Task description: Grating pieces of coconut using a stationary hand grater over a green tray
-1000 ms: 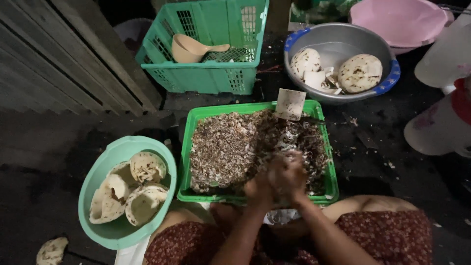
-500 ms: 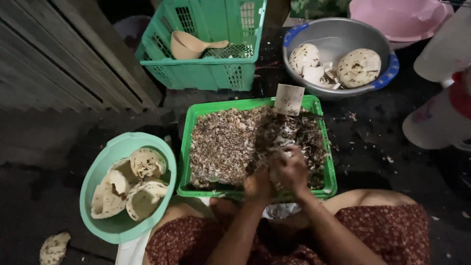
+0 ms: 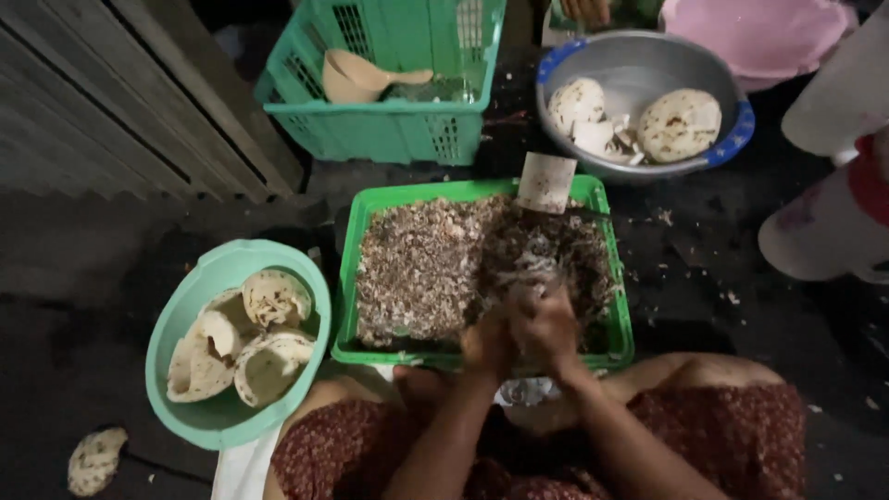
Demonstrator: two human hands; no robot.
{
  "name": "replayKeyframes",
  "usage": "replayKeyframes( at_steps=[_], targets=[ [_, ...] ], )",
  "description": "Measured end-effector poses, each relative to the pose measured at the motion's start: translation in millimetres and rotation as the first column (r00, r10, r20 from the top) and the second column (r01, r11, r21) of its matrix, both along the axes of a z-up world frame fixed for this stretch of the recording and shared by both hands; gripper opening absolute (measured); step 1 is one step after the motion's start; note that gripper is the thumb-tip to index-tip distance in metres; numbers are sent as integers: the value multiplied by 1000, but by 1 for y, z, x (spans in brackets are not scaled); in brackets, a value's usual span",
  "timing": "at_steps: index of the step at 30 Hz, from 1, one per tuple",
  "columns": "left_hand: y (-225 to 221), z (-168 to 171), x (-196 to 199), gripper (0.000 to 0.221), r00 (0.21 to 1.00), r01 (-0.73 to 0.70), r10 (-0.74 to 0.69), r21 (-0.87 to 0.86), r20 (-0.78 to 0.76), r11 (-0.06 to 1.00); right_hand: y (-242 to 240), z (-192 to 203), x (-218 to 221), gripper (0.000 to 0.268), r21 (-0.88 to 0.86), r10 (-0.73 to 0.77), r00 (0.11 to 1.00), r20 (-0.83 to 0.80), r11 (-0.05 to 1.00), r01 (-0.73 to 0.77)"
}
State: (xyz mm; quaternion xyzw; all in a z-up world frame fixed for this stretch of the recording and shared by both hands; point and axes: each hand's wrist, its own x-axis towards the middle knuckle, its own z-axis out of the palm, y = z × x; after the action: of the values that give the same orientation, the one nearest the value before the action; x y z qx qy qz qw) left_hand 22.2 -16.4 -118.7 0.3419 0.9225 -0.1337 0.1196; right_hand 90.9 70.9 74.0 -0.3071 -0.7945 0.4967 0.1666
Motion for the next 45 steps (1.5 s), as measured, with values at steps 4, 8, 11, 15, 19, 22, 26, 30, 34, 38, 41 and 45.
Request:
replayKeyframes(
  at_steps=[4,8,11,15,19,22,26,30,34,38,41,45],
  targets=[
    [-3,82,6,28,867,-440,317,295,384,848,43,-96,-18,25,303,87,996,-11,950,-79],
    [-1,63,-8,32,717,-657,433,324,546,680,-18,-61,-1,28,576,104,994,-44,815,-60],
    [-1,87,-1,28,699,-686,528,243,483,686,67,-233,-64,44,-226,6,988,-156,973,-42],
    [-6,71,10,47,285,-950,296,310,912,-42,26,-104,-24,46,-176,59,990,-132,981,-82],
    [-8,195,11,57,234,-970,200,242,951,-17,41,-81,-40,34,221,25,983,-182,975,17],
    [-16,206,15,37,606,-758,288,427,742,493,20,-69,-28,24,148,31,977,-210,989,0],
    [-2,67,22,35,295,-842,-45,238,954,-484,1,-19,-19,8,418,123,850,-513,900,122],
    [1,107,15,28,831,-508,366,302,419,807,23,-26,-21,29,-63,-59,990,-127,997,52],
    [-14,114,22,27,898,-432,251,611,361,663,14,-31,-7,29,72,77,958,-276,996,-59],
    [10,45,-4,51,923,-251,209,92,322,964,20,-25,-12,42,178,2,1000,11,984,-4],
    [-4,71,-6,36,926,-266,194,197,324,943,-2,53,-1,27,289,49,954,297,947,-139],
    [-12,122,18,36,960,-230,148,366,239,902,51,-100,-25,37,228,-63,940,335,973,-16]
  ],
)
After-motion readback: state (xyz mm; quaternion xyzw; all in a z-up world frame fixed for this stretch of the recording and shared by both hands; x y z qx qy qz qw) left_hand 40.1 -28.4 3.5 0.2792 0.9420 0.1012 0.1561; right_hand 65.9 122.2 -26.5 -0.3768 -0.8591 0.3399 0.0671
